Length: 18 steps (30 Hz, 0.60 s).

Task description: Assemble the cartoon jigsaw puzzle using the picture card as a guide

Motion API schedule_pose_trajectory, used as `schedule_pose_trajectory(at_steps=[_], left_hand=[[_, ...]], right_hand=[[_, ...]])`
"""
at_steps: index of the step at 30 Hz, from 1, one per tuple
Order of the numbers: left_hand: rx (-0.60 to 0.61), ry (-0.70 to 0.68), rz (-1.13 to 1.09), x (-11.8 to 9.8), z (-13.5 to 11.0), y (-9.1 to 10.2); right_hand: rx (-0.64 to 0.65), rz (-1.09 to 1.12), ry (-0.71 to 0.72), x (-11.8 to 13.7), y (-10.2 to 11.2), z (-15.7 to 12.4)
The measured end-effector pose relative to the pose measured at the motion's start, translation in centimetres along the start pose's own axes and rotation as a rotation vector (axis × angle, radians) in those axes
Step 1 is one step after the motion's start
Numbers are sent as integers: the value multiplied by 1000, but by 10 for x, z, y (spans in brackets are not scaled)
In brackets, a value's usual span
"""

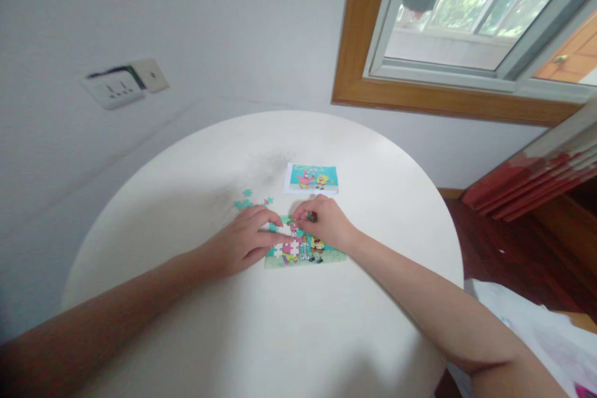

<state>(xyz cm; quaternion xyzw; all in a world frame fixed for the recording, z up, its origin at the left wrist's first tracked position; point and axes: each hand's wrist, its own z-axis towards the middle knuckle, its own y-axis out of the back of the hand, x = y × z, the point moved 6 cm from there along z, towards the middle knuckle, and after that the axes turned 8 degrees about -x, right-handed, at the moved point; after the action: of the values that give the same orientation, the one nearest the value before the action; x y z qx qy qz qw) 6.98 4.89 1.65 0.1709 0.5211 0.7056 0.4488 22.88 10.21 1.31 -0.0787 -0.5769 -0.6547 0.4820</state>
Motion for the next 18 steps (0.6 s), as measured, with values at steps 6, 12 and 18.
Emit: schedule_pose_trajectory(at_steps=[6,12,18], left_hand=[[0,2,-11,-1,0,-1],[-20,-12,-13,0,-1,-1],[-22,-15,-20,0,0,-2]], right_hand=[[-30,-63,66,-1,-1,0],[-54,-124,106,-2,-1,1],[-58,-172,136,1,-2,0]])
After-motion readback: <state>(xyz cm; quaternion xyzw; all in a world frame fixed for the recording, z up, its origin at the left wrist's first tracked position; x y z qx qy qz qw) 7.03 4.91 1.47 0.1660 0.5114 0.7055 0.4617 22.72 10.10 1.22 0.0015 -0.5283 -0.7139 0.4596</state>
